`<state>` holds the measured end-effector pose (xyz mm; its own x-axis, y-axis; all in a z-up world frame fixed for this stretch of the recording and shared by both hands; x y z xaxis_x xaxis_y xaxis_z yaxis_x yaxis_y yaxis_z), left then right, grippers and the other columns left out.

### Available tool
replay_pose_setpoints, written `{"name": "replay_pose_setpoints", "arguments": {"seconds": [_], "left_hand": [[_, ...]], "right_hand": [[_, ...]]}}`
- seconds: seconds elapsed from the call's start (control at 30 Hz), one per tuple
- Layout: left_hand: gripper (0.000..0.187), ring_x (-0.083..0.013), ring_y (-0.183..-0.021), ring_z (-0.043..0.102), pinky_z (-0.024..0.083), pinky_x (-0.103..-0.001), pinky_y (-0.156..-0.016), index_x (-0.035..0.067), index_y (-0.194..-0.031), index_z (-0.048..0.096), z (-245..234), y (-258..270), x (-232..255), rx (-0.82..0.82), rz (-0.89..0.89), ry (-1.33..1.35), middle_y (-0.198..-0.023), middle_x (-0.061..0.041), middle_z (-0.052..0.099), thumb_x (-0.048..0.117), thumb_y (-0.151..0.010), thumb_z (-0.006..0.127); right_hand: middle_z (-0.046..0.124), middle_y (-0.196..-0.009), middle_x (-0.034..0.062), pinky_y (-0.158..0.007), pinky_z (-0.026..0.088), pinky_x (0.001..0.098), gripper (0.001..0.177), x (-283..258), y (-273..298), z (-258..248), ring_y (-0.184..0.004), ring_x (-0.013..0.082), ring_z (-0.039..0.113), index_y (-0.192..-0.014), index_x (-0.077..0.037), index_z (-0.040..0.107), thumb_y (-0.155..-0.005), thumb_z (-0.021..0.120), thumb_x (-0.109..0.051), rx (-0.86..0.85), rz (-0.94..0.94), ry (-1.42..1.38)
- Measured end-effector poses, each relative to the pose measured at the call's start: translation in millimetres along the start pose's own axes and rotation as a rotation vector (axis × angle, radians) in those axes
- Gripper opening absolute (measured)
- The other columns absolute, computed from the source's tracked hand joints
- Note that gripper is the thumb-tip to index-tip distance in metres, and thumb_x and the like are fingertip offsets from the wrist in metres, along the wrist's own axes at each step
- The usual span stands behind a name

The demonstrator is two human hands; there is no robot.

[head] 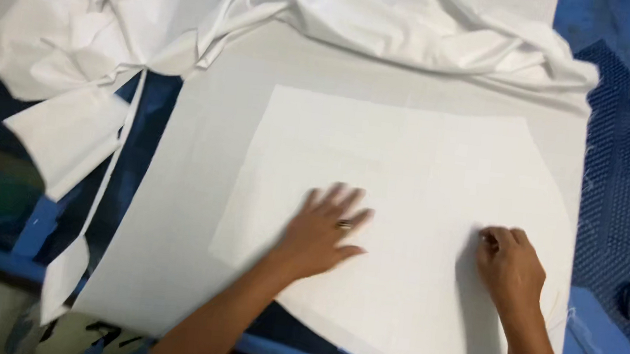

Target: The person positions a paper pattern over white fabric on a table and uses shears to cut the fabric following the pattern edge.

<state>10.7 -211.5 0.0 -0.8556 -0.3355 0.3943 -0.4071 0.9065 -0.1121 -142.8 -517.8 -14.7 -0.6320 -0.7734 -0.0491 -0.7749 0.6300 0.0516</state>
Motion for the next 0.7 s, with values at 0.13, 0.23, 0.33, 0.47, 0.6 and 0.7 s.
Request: {"name": "replay_pose_setpoints", "arguments": {"seconds": [0.13, 0.23, 0.33, 0.47, 0.6, 0.7], "left_hand": [[0.071, -0.0516, -0.146, 0.036, 0.035, -0.073, -0.104, 0.022, -0.151, 0.053, -23.9, 40.3, -108.6, 0.166, -0.224, -0.170, -0.160, -0.021, 0.040, 0.054, -0.090, 0.070], [0.076, -0.0507, -0.146, 0.039, 0.039, -0.071, -0.102, 0.019, -0.153, 0.051, -50.5, 65.0, -176.2, 0.275, -0.419, -0.388, -0.160, -0.022, 0.044, 0.064, -0.093, 0.059], [0.075, -0.0556, -0.144, 0.040, 0.039, -0.073, -0.102, 0.008, -0.151, 0.053, -74.3, 32.1, -180.2, 0.309, -0.484, -0.348, -0.158, -0.028, 0.046, 0.060, -0.097, 0.058], [0.064, -0.0540, -0.139, 0.047, 0.044, -0.066, -0.098, 0.016, -0.146, 0.060, -52.5, -47.7, -139.3, 0.355, -0.212, -0.269, -0.154, -0.025, 0.049, 0.045, -0.090, 0.073], [0.064, -0.0482, -0.152, 0.031, 0.032, -0.069, -0.111, 0.022, -0.155, 0.050, -26.7, -72.8, -145.3, 0.157, -0.263, -0.208, -0.165, -0.018, 0.036, 0.055, -0.100, 0.054], [0.064, -0.0435, -0.153, 0.032, 0.031, -0.067, -0.113, 0.025, -0.155, 0.049, -31.6, -59.8, -176.9, 0.107, -0.335, -0.294, -0.166, -0.015, 0.036, 0.059, -0.102, 0.049]], "right_hand": [[0.073, -0.111, 0.0063, -0.082, 0.064, 0.0447, 0.024, 27.3, -9.9, -8.4, -0.099, 0.0280, 0.077, -0.121, -0.023, 0.076, -0.098, 0.066, -0.022, -0.079, 0.157, -0.015], [0.073, -0.110, 0.0074, -0.081, 0.064, 0.0444, 0.023, 41.5, -25.0, -23.6, -0.098, 0.0273, 0.077, -0.120, -0.022, 0.077, -0.099, 0.067, -0.022, -0.011, 0.213, -0.006], [0.072, -0.112, 0.0126, -0.083, 0.061, 0.0498, 0.025, 30.2, -64.3, -14.6, -0.101, 0.0332, 0.074, -0.120, -0.018, 0.076, -0.097, 0.068, -0.018, 0.063, 0.157, -0.088], [0.067, -0.118, 0.0062, -0.088, 0.062, 0.0485, 0.030, -62.9, -95.7, -2.9, -0.112, 0.0294, 0.071, -0.122, -0.025, 0.070, -0.092, 0.065, -0.019, 0.002, -0.082, -0.087], [0.066, -0.114, 0.0022, -0.083, 0.062, 0.0425, 0.031, -119.5, -122.8, -21.2, -0.108, 0.0239, 0.070, -0.120, -0.027, 0.069, -0.091, 0.062, -0.018, 0.022, -0.241, -0.023], [0.067, -0.121, 0.0121, -0.090, 0.059, 0.0572, 0.034, -71.7, -178.3, 6.6, -0.119, 0.0357, 0.066, -0.126, -0.024, 0.069, -0.095, 0.060, -0.014, -0.013, -0.230, -0.165]]}}
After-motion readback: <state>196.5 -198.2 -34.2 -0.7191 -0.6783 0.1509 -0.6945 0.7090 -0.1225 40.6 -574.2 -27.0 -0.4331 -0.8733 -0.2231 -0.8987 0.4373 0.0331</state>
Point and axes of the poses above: each hand's wrist, its own y-axis away from the middle knuckle, its own z-axis out of the palm, x = y × z, the point moved 7 cm from there along -y, towards the middle knuckle
